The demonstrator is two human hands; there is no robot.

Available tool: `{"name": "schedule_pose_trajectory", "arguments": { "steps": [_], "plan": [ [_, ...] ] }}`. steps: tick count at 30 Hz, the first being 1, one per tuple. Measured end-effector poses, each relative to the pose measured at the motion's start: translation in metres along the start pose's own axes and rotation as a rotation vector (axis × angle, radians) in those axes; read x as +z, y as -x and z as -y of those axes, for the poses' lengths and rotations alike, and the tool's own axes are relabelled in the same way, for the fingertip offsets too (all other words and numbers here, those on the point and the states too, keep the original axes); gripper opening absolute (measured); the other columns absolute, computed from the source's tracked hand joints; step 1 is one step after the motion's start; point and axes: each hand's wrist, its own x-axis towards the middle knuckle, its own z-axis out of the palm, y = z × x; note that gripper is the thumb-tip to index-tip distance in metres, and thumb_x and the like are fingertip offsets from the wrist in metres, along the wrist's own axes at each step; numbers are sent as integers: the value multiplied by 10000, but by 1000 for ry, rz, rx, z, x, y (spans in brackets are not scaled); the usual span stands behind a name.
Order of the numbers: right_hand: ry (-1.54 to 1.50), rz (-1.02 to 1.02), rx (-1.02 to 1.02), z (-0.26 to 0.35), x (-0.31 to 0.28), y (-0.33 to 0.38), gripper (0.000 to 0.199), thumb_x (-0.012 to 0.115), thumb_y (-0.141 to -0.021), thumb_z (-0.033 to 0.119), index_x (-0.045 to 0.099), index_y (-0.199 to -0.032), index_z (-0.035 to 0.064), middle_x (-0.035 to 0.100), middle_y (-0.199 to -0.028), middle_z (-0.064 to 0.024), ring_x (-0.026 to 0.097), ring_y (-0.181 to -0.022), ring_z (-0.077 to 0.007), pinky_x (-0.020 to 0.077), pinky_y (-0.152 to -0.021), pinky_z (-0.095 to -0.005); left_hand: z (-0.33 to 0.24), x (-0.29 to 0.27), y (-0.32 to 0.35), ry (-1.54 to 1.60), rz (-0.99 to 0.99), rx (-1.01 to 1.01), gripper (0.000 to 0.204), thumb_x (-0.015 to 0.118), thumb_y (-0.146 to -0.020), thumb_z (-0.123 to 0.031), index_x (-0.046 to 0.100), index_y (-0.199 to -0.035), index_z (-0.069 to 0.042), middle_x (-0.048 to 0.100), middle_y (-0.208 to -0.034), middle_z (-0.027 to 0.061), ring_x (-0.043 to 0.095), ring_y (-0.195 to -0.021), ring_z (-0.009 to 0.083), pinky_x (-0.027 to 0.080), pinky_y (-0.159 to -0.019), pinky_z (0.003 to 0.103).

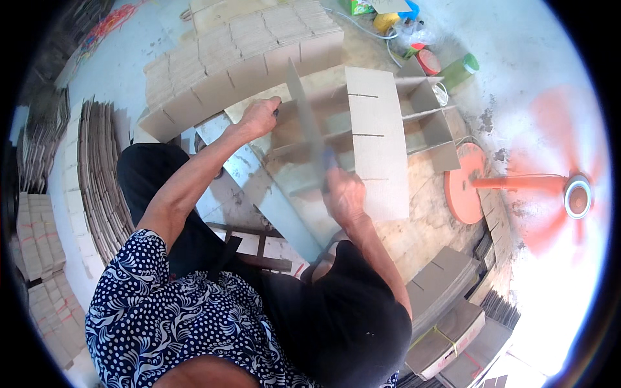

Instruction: The person sits on the floor and assembles a wooden frame by inserting thin wooden sticks into pre-cut slots. They repeatedly pick up sticks, align them with the frame, and press them into place, occasionally adjusting the frame's position.

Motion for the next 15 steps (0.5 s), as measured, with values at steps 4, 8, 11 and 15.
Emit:
{"name": "schedule_pose_trajectory", "arguments": {
  "steps": [4, 8, 11, 15],
  "plan": [
    [10, 51, 14, 5, -4, -2, 640, 599, -625, -16, 481, -1249, 66, 612, -713, -131, 591, -631, -341, 470, -634, -423, 4, 4, 4, -44, -54, 42, 170, 516, -753, 11, 553, -914, -25, 628, -872, 240, 592, -890, 428, 452, -750, 507],
    [37, 139, 69, 18, -24, -6, 486, 617, -638, 32, 563, -1120, 55, 638, -752, -115, 606, -669, -331, 459, -665, -422, 6, 2, 2, -60, -150, 71, 175, 509, -740, 35, 540, -899, -31, 623, -843, 242, 589, -868, 436, 444, -743, 518],
    [3, 68, 42, 19, -20, -12, 636, 620, -643, 10, 516, -1264, 93, 613, -651, -182, 590, -626, -383, 484, -643, -477, -5, -3, 0, -97, -139, 97, 164, 515, -742, 34, 531, -893, -29, 625, -856, 240, 588, -868, 438, 443, -747, 525],
    [125, 237, 17, 7, -2, -25, 400, 609, -695, 38, 581, -1093, 68, 618, -655, -178, 598, -645, -384, 494, -687, -453, -14, -6, -4, -137, -108, 47, 204, 544, -754, 4, 548, -955, -30, 639, -914, 216, 593, -898, 426, 457, -772, 513]
  ]
}}
